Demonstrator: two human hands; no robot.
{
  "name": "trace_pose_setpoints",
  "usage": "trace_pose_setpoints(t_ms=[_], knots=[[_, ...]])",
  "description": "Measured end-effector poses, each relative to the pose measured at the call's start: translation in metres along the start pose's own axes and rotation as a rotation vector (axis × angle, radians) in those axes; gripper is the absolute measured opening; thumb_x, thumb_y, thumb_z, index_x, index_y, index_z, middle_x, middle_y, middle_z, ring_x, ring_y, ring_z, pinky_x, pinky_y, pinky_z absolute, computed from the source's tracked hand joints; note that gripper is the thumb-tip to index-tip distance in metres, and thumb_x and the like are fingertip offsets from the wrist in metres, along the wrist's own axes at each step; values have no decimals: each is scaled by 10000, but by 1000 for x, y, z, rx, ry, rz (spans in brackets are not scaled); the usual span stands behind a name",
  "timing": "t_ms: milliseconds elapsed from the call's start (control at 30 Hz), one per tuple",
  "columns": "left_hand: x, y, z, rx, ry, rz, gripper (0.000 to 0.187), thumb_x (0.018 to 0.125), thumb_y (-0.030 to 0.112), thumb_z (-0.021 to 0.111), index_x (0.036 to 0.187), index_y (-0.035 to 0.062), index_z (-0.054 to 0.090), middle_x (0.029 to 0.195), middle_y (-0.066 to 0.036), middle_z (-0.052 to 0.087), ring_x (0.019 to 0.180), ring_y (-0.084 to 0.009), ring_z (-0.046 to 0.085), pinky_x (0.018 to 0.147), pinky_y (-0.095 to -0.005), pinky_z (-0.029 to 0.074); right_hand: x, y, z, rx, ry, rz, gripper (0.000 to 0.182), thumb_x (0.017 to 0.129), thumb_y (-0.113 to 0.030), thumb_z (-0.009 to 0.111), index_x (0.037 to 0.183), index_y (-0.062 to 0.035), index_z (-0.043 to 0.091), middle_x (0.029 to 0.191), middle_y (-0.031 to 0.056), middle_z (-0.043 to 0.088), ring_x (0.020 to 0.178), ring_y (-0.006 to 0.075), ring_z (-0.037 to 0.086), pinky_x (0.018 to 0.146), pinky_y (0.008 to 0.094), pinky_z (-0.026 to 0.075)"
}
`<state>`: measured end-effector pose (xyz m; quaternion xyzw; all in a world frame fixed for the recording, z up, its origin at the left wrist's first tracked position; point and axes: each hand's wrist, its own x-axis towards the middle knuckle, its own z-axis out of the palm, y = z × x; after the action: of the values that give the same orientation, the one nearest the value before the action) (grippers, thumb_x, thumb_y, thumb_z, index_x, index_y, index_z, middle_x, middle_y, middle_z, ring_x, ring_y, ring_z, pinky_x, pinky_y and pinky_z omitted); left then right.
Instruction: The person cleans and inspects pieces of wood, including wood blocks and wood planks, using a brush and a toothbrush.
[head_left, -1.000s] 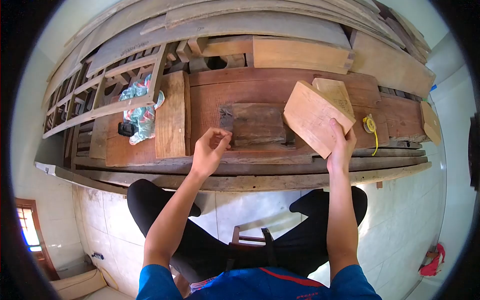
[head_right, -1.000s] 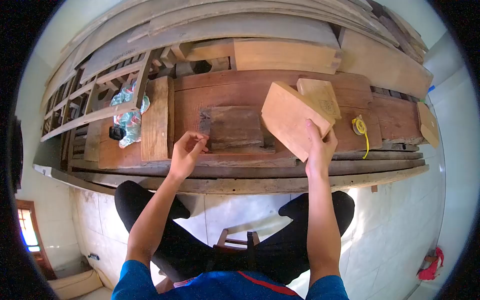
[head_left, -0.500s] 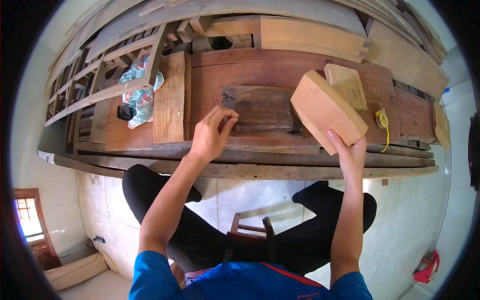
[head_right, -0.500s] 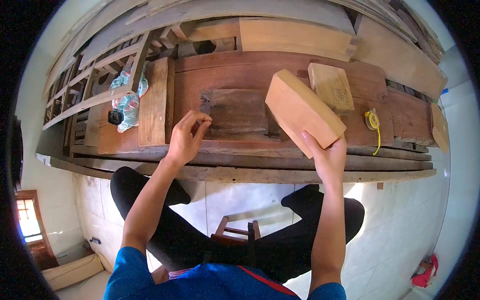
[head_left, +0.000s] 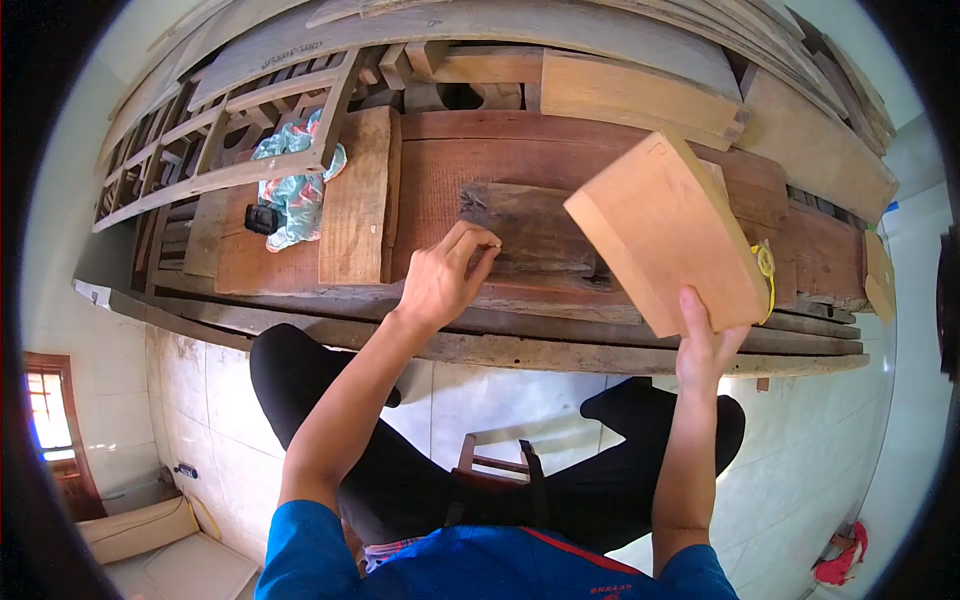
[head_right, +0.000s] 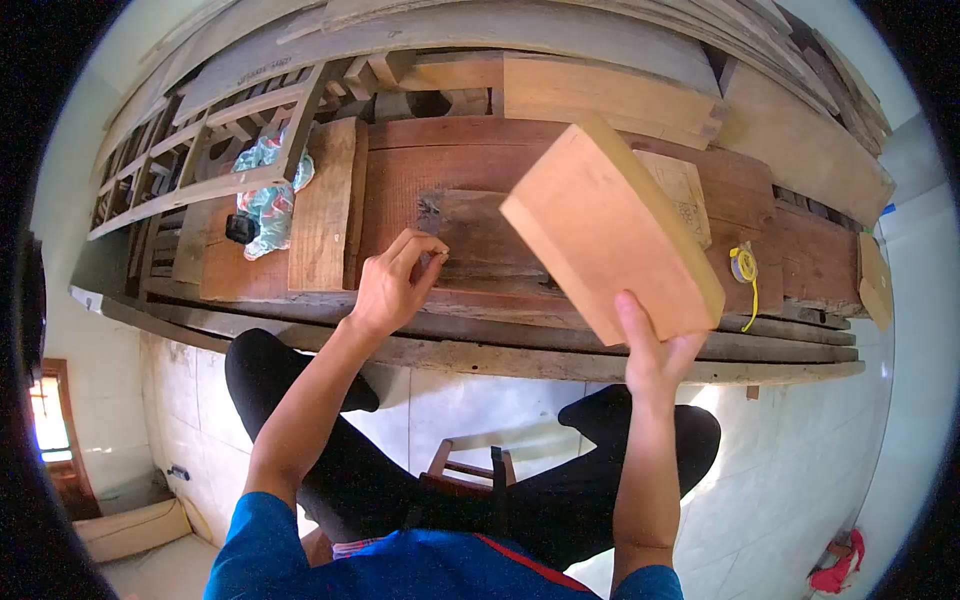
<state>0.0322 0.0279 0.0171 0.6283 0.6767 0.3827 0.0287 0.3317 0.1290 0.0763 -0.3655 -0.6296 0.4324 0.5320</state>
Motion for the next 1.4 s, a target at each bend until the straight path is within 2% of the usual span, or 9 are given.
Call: trace_pose_setpoints(t_ms=[167, 300, 533, 867, 1067, 1100, 1200, 1267, 1400], knots=[[-6, -9, 7, -81, 84, 17, 113, 924, 71, 719, 1028, 70, 673, 1014, -64, 695, 748, -304, 703, 603, -380, 573, -13, -12, 22, -42, -193, 20, 767, 821, -85, 847, 1454, 32, 430, 1336, 137, 604, 1215, 224, 598, 1057, 384, 472], [-5, -13, 7, -104, 96, 17, 139, 914, 50, 732, 1039, 44, 673, 1021, -91, 700, 770, -327, 698, 629, -386, 569, -22, -9, 39, 11, -254, 2, 524, 785, -18, 880, 1234, 52, 619, 1155, 111, 690, 1036, 174, 675, 897, 318, 549], [-4, -15, 8, -166, 101, 34, 146, 913, 56, 733, 1040, 52, 662, 991, -95, 685, 802, -338, 692, 636, -393, 566, -26, 0, 44, -113, -261, -148, 533, 761, -32, 904, 1207, 59, 627, 1133, 130, 692, 1011, 186, 686, 889, 324, 557], [-5, -17, 9, -183, 98, 34, 150, 913, 57, 732, 1048, 59, 666, 975, -101, 674, 811, -352, 682, 640, -415, 563, -30, 5, 39, -65, -202, -81, 600, 757, -40, 910, 1254, 70, 592, 1156, 149, 700, 1032, 208, 693, 909, 343, 563], [-6, -18, 18, -131, 126, -15, 153, 899, 100, 744, 1023, 74, 659, 970, -115, 662, 827, -379, 677, 660, -444, 580, -37, 35, 27, -208, -213, -133, 703, 786, -52, 885, 1381, 39, 521, 1331, 154, 621, 1216, 246, 617, 1051, 392, 492], [-8, -20, 23, -102, 114, -54, 144, 906, 135, 734, 1013, 80, 656, 968, -115, 654, 838, -378, 677, 664, -457, 587, -41, 42, 25, -196, -113, -4, 739, 783, -65, 894, 1403, 34, 503, 1378, 156, 592, 1242, 260, 598, 1077, 402, 471], [-9, -22, 23, -131, 134, -17, 141, 933, 167, 705, 1040, 96, 645, 969, -103, 632, 844, -357, 672, 651, -455, 574, -40, 58, 20, -152, -95, -103, 590, 847, -64, 846, 1342, 44, 544, 1320, 160, 622, 1188, 259, 631, 1043, 403, 507], [-9, -22, 20, -174, 132, -7, 134, 946, 166, 690, 1048, 98, 635, 965, -100, 619, 836, -357, 667, 647, -458, 562, -33, 44, 25, -219, -218, -78, 618, 857, -68, 837, 1360, 72, 505, 1322, 170, 612, 1195, 258, 621, 1021, 397, 510], [-10, -21, 17, -208, 72, -5, 111, 964, 165, 668, 1044, 101, 625, 960, -96, 610, 837, -348, 667, 648, -452, 562, -41, 47, 28, -118, -79, -86, 598, 851, -75, 847, 1333, 74, 527, 1305, 174, 623, 1196, 245, 616, 1019, 384, 507]])
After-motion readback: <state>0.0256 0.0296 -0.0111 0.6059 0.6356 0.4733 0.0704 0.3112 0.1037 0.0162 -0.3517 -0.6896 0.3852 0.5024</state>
